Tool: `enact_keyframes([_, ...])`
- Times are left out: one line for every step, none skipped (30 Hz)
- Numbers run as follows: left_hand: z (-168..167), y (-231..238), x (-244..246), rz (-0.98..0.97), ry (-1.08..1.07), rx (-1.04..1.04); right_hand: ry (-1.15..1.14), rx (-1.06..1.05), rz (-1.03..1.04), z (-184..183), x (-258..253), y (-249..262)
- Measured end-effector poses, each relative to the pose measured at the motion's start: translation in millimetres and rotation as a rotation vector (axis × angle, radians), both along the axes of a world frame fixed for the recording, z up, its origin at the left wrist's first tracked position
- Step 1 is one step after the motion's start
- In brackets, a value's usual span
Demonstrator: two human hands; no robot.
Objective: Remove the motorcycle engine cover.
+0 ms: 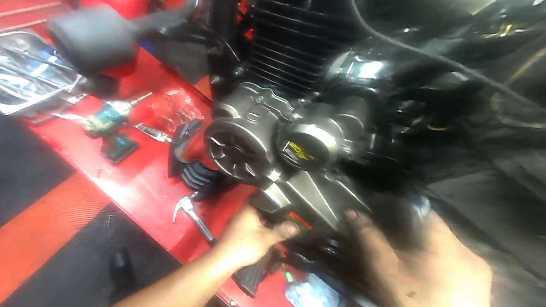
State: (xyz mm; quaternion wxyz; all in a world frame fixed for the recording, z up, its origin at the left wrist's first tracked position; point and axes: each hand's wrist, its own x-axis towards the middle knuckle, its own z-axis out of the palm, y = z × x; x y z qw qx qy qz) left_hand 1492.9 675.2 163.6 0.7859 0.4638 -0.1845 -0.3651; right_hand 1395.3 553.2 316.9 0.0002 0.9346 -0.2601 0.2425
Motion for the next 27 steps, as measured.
enact_keyframes([1.4,-1.3,0.2,0.038,0.031,-0.015,0.016,0.002,-0.008,2.2,-1.7,-0.6])
enact_keyframes([2.9,-1.8,-0.2,0.061,0.051,-0.019,0.019,0.021,-0.009,3.6,-3.5,-2.4])
enact_keyframes([4.2,-1.9,-0.5,0.077,0.066,-0.021,0.012,0.054,-0.003,4.2,-5.4,-5.2])
enact_keyframes([5.6,-2.1,-0.4,0.094,0.091,-0.041,-0.001,0.087,0.007,3.8,-6.9,-8.4])
enact_keyframes([6.3,-2.3,0.1,0.103,0.119,-0.072,-0.015,0.114,0.023,2.4,-8.2,-11.6])
enact_keyframes([5.8,-2.5,0.7,0.1,0.149,-0.101,-0.03,0.137,0.044,0.7,-9.4,-14.5])
enact_keyframes([4.2,-2.6,1.2,0.09,0.178,-0.119,-0.04,0.16,0.072,-0.4,-11.2,-17.4])
enact_keyframes([1.4,-1.9,0.9,0.081,0.198,-0.122,-0.035,0.192,0.108,-0.5,-14.3,-20.0])
enact_keyframes([-1.8,0.4,-0.5,0.076,0.196,-0.097,-0.017,0.231,0.158,0.3,-19.4,-23.0])
enact_keyframes([-4.7,4.4,-2.0,0.073,0.169,-0.043,0.001,0.268,0.218,1.9,-24.8,-25.9])
enact_keyframes([-7.0,8.7,-3.2,0.07,0.106,0.039,0.011,0.302,0.271,4.3,-29.3,-28.2])
enact_keyframes([-8.2,12.6,-5.2,0.066,0.03,0.097,0.004,0.329,0.307,7.1,-32.6,-29.1])
enact_keyframes([-7.9,14.7,-6.5,0.052,-0.026,0.121,-0.02,0.356,0.331,9.6,-34.1,-29.5])
enact_keyframes([-7.8,15.1,-6.6,0.031,-0.05,0.118,-0.052,0.382,0.343,10.8,-33.4,-29.2])
enact_keyframes([-7.7,15.6,-7.2,0.021,-0.057,0.122,-0.079,0.406,0.344,10.6,-32.4,-28.6])
enact_keyframes([-6.8,16.9,-9.0,0.053,-0.049,0.132,-0.092,0.424,0.343,9.9,-31.8,-27.8])
enact_keyframes([-4.5,18.9,-10.0,0.122,-0.042,0.135,-0.093,0.439,0.351,10.1,-30.1,-27.3])
enact_keyframes([-0.6,21.9,-9.9,0.202,-0.048,0.133,-0.088,0.455,0.368,10.9,-27.8,-27.5])
enact_keyframes([2.4,25.1,-9.8,0.276,-0.073,0.116,-0.085,0.478,0.383,12.0,-25.6,-27.4])
enact_keyframes([3.7,26.7,-10.2,0.333,-0.096,0.092,-0.096,0.499,0.383,12.4,-23.1,-26.6])
enact_keyframes([3.4,27.0,-11.9,0.363,-0.104,0.077,-0.125,0.512,0.37,11.2,-20.0,-24.7])
enact_keyframes([2.4,25.8,-14.4,0.364,-0.097,0.082,-0.157,0.513,0.349,8.8,-17.1,-22.3])
enact_keyframes([1.9,23.5,-16.4,0.35,-0.087,0.1,-0.186,0.502,0.332,6.0,-13.7,-19.9])
enact_keyframes([1.6,20.8,-16.3,0.33,-0.082,0.117,-0.207,0.486,0.327,3.6,-9.7,-18.4])
enact_keyframes([1.5,18.6,-14.5,0.315,-0.087,0.14,-0.215,0.465,0.327,1.6,-6.1,-17.8])
enact_keyframes([1.8,17.2,-12.8,0.312,-0.084,0.159,-0.222,0.45,0.331,-0.4,-3.5,-18.1])
enact_keyframes([1.8,16.6,-11.8,0.31,-0.068,0.164,-0.226,0.45,0.337,-1.9,-2.8,-19.1])
